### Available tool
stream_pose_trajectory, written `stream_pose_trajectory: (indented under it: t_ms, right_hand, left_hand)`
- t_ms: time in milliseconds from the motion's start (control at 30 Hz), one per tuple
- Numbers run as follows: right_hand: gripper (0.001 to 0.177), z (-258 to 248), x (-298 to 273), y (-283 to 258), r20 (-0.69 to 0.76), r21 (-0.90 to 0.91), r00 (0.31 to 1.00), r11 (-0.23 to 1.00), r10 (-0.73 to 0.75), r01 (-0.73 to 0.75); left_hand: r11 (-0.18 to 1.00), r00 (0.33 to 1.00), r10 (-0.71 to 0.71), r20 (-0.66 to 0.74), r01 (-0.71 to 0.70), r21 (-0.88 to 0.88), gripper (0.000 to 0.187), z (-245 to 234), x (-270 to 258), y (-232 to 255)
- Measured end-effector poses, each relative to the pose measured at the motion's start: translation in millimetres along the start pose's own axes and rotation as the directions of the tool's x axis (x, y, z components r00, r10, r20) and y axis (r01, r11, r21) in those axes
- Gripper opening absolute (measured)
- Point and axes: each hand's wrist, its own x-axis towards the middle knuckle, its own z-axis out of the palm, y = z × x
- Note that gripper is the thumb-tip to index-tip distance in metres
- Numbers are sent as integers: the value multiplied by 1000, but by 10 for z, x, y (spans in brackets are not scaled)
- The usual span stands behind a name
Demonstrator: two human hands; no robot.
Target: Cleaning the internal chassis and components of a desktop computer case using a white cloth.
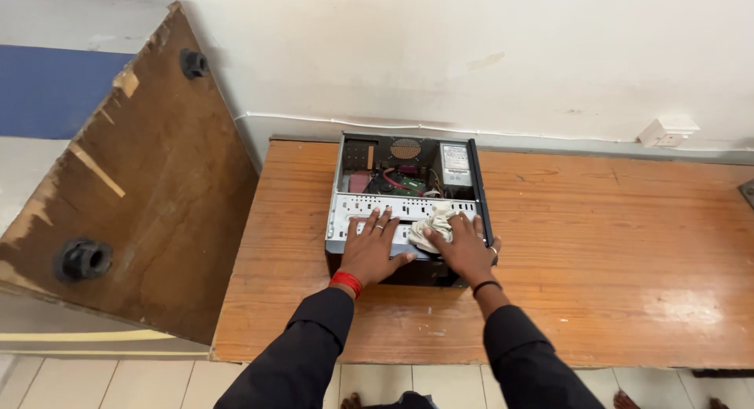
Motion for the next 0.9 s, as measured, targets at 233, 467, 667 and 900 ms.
stream_pose_trajectory:
  t_ms: [233, 467, 667, 900]
  right_hand:
    - [44, 415, 137, 155, -255, -19, 955, 989, -150, 150]
    - [58, 124, 584, 932, -319, -174, 872, 928, -370, 330]
    - [55, 410, 658, 610, -277, -138, 847, 891, -454, 433]
    - [44, 347, 92, 217, -232, -256, 664, 703, -711, 664]
  left_hand:
    - [1000, 1000, 6, -22, -6, 10, 93, 34, 17, 4]
    - [1000, 997, 7, -80, -8, -8, 91, 51, -30, -1]
    - [1000, 994, 5, -107, -2, 22, 85, -24, -72, 84]
    - [999, 993, 17, -121, -11, 50, 87, -6, -126, 95]
